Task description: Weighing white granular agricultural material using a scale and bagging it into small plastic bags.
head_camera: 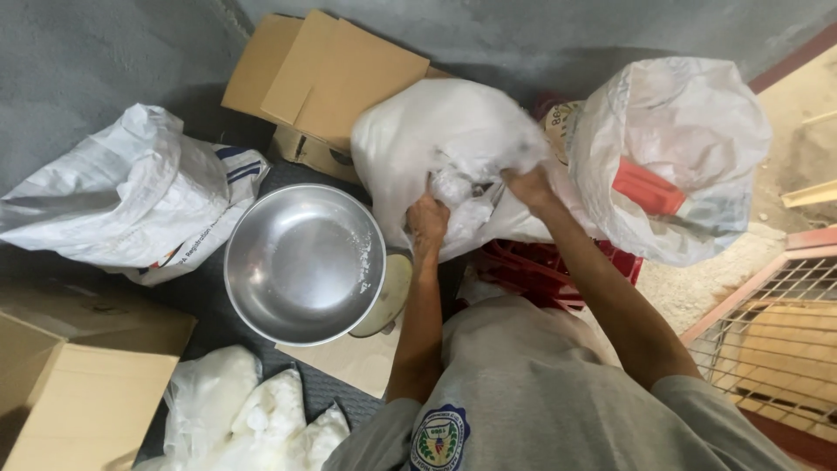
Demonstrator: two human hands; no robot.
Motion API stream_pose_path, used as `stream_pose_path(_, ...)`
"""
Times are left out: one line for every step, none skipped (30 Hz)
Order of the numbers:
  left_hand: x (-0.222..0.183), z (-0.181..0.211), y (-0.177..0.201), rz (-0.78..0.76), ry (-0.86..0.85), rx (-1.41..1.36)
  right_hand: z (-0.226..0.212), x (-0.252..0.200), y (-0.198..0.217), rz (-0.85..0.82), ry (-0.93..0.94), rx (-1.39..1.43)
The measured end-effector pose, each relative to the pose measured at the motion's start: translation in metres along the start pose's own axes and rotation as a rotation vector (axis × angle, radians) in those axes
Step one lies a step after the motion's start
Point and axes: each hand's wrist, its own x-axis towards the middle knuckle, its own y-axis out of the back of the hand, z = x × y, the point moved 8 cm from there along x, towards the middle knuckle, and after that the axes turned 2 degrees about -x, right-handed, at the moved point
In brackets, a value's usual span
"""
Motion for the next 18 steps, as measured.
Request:
stream_pose_path(-0.001,0.000,-0.003,-0.011,0.000,0.018,0.011,0.005,0.012,0.074,-0.031,0.146)
stream_pose_path(-0.002,-0.001,-0.004,-0.008,0.004,0.020,0.003,0.001,0.013,0.069,-0.030,0.146)
stream_pose_path(-0.001,-0.002,-0.005,-0.020,0.001,0.041,-0.003,-0.002,0.017,0.119,-0.050,0.247)
stream_pose_path(-0.001,-0.002,-0.006,-0.031,-0.003,0.063,-0.008,-0.006,0.021,0.168,-0.070,0.348)
stream_pose_path(-0.003,-0.008,0.005,-0.030,-0.004,0.065,-0.038,-0.021,0.016,0.168,-0.068,0.350)
stream_pose_path(-0.004,-0.006,0.008,-0.036,-0.007,0.052,-0.068,-0.035,0.000,0.027,-0.096,0.105)
stream_pose_path(-0.010,0.004,0.004,-0.044,-0.008,0.037,-0.095,-0.052,-0.014,-0.114,-0.123,-0.142)
stream_pose_path(-0.013,0.006,0.008,-0.052,-0.010,0.022,-0.095,-0.050,-0.023,-0.114,-0.122,-0.141)
stream_pose_path(-0.015,0.007,0.013,-0.059,-0.011,0.010,-0.118,-0.047,-0.032,-0.084,0.156,-0.195)
stream_pose_path(-0.018,0.009,0.018,-0.066,-0.013,-0.003,-0.141,-0.051,-0.042,-0.051,0.434,-0.246)
stream_pose_path(-0.020,0.011,0.023,-0.073,-0.015,-0.015,-0.154,-0.057,-0.047,-0.051,0.437,-0.243)
stream_pose_path(-0.022,0.012,0.028,-0.079,-0.017,-0.027,-0.177,-0.068,-0.050,-0.017,0.570,-0.221)
stream_pose_path(-0.024,0.014,0.033,-0.086,-0.020,-0.041,-0.198,-0.081,-0.052,0.018,0.702,-0.200)
stream_pose_path(-0.025,0.015,0.036,-0.093,-0.024,-0.054,-0.200,-0.079,-0.053,0.020,0.704,-0.199)
stream_pose_path(-0.025,0.017,0.039,-0.098,-0.028,-0.071,-0.207,-0.082,-0.047,0.235,0.762,-0.506)
stream_pose_path(-0.025,0.019,0.042,-0.103,-0.032,-0.088,-0.215,-0.087,-0.045,0.453,0.806,-0.813)
stream_pose_path(-0.025,0.020,0.044,-0.107,-0.035,-0.105,-0.198,-0.078,-0.044,0.454,0.810,-0.815)
stream_pose_path(-0.024,0.021,0.046,-0.112,-0.038,-0.123,-0.178,-0.062,-0.048,0.382,0.750,-0.818)
